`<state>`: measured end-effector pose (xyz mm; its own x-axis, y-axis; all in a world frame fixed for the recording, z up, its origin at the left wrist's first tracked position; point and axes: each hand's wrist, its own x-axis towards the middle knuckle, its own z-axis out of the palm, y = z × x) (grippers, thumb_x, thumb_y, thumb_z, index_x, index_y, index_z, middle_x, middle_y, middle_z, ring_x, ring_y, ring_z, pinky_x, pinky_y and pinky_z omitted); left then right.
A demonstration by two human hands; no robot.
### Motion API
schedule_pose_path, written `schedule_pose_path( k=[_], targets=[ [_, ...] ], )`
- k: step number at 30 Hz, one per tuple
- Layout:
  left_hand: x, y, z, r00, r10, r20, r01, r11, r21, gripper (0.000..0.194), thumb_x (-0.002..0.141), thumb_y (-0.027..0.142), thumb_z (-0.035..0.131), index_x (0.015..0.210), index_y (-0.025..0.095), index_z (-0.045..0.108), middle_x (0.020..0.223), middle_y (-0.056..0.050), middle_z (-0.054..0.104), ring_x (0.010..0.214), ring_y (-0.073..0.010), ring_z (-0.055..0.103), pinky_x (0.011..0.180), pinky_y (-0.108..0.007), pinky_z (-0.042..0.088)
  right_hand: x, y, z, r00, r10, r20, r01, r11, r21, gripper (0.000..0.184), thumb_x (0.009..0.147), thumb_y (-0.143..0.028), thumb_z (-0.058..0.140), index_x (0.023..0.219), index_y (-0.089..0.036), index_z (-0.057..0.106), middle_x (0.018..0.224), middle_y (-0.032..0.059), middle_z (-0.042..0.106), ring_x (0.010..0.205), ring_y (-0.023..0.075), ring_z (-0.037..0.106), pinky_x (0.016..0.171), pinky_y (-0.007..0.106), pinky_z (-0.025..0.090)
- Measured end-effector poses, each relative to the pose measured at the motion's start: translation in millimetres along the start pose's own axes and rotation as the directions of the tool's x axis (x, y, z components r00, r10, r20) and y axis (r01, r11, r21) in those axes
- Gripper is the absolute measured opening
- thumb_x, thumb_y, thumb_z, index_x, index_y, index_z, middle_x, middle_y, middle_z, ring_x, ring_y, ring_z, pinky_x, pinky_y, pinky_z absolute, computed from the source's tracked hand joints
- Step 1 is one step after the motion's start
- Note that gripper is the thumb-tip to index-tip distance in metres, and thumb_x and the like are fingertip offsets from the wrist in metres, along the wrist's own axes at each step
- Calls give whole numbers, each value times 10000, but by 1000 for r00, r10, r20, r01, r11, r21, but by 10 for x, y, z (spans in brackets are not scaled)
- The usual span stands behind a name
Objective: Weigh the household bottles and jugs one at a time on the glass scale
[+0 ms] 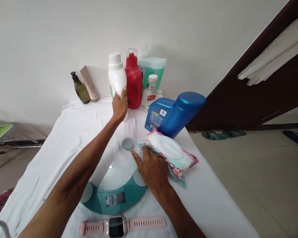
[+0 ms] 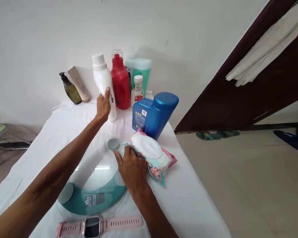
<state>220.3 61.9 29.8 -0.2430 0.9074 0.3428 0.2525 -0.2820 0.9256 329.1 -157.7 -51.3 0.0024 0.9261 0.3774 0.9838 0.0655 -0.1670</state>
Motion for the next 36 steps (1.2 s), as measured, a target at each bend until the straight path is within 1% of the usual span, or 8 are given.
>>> schedule_pose_path(
  k=[2, 4, 8, 15, 19, 25, 31, 36],
  targets=[
    [6, -54, -201, 999, -7, -50, 6, 1000, -12, 596, 1058, 729, 467, 732, 237, 547, 717, -57, 618, 804, -242, 709, 775, -376, 582, 14, -19, -35, 996, 33, 78, -32, 999, -9, 522, 1111, -588, 432, 956, -158, 682, 797, 123, 770, 624, 222, 718, 535, 309, 262],
    [27, -72, -381, 995, -5, -104, -1, 998, -55, 590, 1014, 763, 537, 741, 241, 525, 723, -45, 592, 790, -227, 694, 696, -352, 572, 25, -26, -41, 991, 57, 125, -55, 998, -15, 541, 1107, -610, 425, 999, -150, 690, 832, 137, 780, 644, 229, 718, 541, 312, 246],
    [72, -38, -601, 988, -11, -154, -6, 994, -114, 558, 937, 748, 685, 774, 249, 496, 722, -22, 566, 768, -201, 658, 590, -319, 516, 18, -12, 3, 991, 65, 118, -63, 998, -19, 563, 1101, -632, 422, 990, -149, 690, 841, 132, 782, 629, 231, 709, 542, 317, 209],
    [-19, 54, -985, 986, 21, -167, -39, 994, -106, 579, 1020, 723, 586, 735, 260, 386, 623, 18, 476, 792, -171, 657, 615, -308, 498, 9, -6, 34, 992, 69, 107, -68, 998, -13, 587, 1106, -643, 385, 1006, -152, 689, 865, 133, 787, 641, 223, 701, 558, 315, 211],
    [-274, 338, -1327, 968, 45, -248, -83, 986, -146, 650, 929, 744, 709, 706, 263, 332, 590, 33, 383, 635, -150, 586, 510, -300, 422, 20, -18, -16, 983, 85, 165, -83, 996, -14, 593, 1111, -642, 363, 1024, -151, 684, 889, 142, 790, 686, 241, 711, 585, 322, 245],
    [-872, 722, -1764, 954, 10, -299, -78, 973, -217, 593, 952, 620, 715, 725, 253, 308, 616, 45, 201, 491, -95, 281, 433, -297, 214, 19, -24, -58, 981, 46, 188, -42, 999, -26, 621, 1123, -627, 301, 1021, -138, 668, 889, 170, 782, 745, 273, 724, 615, 338, 279],
    [-1373, 740, -1964, 984, -59, -169, -2, 941, -338, 618, 823, 605, 840, 739, 248, 343, 661, 56, 192, 513, -84, 174, 462, -300, 122, 9, -22, -47, 978, 50, 201, -39, 998, -55, 609, 1128, -606, 295, 1020, -135, 664, 899, 169, 785, 731, 276, 715, 611, 335, 259],
    [-1578, 696, -1998, 990, -95, -106, 63, 960, -273, 632, 784, 663, 820, 690, 260, 343, 674, 47, 186, 538, -116, 146, 494, -336, 150, 17, -35, -33, 978, 70, 198, -61, 997, -53, 590, 1133, -586, 287, 1009, -148, 662, 909, 167, 783, 739, 269, 710, 633, 329, 295]
  ],
)
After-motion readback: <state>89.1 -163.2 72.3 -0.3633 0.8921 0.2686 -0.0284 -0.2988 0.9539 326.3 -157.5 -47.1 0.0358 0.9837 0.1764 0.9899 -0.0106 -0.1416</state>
